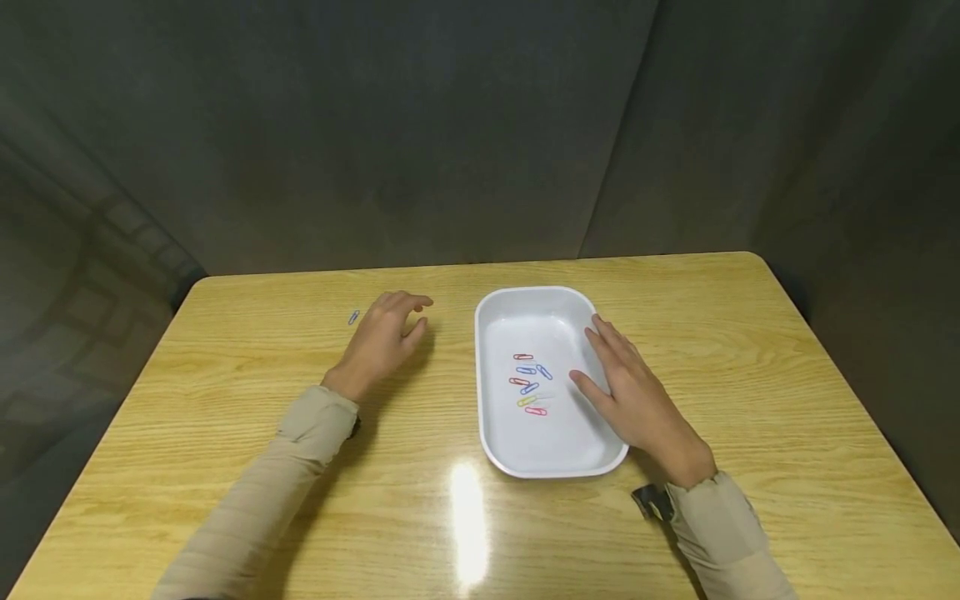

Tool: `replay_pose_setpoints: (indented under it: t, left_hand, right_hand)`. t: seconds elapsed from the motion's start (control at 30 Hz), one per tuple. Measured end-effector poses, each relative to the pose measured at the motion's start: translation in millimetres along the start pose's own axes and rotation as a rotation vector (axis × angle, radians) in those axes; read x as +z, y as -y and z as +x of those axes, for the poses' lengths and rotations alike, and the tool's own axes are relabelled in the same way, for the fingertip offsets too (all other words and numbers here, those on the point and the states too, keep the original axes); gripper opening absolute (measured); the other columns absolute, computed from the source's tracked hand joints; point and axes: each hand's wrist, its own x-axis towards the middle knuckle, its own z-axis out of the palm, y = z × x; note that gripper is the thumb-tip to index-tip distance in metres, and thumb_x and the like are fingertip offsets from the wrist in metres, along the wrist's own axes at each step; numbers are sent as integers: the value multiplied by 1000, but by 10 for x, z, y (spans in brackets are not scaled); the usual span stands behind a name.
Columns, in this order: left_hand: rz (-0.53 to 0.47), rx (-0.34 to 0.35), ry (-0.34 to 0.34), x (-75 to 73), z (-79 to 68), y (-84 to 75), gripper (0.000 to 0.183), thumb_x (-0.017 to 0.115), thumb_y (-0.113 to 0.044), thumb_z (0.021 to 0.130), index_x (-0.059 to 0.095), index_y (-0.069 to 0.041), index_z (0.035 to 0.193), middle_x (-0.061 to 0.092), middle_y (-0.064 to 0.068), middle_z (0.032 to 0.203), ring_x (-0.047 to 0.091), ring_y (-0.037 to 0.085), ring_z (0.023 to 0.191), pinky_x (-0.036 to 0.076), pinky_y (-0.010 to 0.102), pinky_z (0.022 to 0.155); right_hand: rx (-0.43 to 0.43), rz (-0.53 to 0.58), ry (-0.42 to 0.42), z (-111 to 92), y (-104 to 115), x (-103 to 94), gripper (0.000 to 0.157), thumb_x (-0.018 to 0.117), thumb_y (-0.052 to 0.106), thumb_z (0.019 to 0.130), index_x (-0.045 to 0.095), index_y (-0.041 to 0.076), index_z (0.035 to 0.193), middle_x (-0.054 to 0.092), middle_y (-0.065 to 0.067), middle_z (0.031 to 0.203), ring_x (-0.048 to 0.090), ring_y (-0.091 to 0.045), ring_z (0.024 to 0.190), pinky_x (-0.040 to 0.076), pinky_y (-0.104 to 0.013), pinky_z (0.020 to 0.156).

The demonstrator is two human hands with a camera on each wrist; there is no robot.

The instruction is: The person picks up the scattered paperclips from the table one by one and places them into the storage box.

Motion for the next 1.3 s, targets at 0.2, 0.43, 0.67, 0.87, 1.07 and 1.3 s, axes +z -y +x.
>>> replay_pose_setpoints:
  t: [0.2, 0.43, 0.67, 0.87, 1.07, 1.3]
  left_hand:
    - [25, -33, 26, -59, -24, 117, 28, 62, -10, 96, 64, -1, 123, 67, 17, 112, 59, 32, 101, 50, 44, 85]
    - [40, -70, 32, -122, -50, 260, 30, 65, -12, 96, 64, 0, 123, 67, 18, 111, 58, 34, 102, 51, 46, 86]
    - [37, -129, 59, -199, -75, 382, 31, 60, -12, 97, 63, -1, 127, 65, 20, 116, 56, 37, 109, 50, 49, 88]
    - [57, -167, 78, -244, -92, 479, 32, 59, -12, 98, 62, -1, 127, 65, 20, 116, 56, 38, 109, 50, 50, 87]
    - [91, -185, 68, -266, -79, 575, 30, 58, -11, 97, 64, -1, 125, 66, 20, 113, 58, 38, 105, 52, 49, 83]
    - [88, -210, 74, -284, -77, 648, 31, 58, -10, 96, 64, 0, 125, 66, 21, 111, 59, 37, 101, 52, 48, 80]
  right_hand:
    - [-5, -3, -4, -1, -1, 4, 72, 53, 39, 101, 27, -3, 154, 14, -16, 166, 15, -41, 152, 19, -60, 120]
    - [1, -4, 3, -2, 2, 0, 72, 53, 39, 101, 27, -3, 154, 13, -16, 166, 14, -40, 152, 18, -60, 120]
    - [-7, -3, 0, -3, -2, 3, 72, 53, 39, 101, 27, -3, 154, 13, -17, 166, 15, -41, 152, 19, -59, 120]
    - [-6, 0, -2, -5, 0, 7, 72, 53, 38, 101, 27, -3, 154, 13, -17, 166, 15, -41, 152, 19, -60, 120]
    - [-15, 1, -9, -7, 1, 6, 72, 54, 38, 101, 28, -4, 153, 14, -18, 166, 15, -41, 152, 19, -60, 120]
    - [-23, 6, -13, -8, 0, 3, 71, 53, 38, 101, 28, -5, 153, 15, -18, 166, 16, -42, 152, 19, -60, 120]
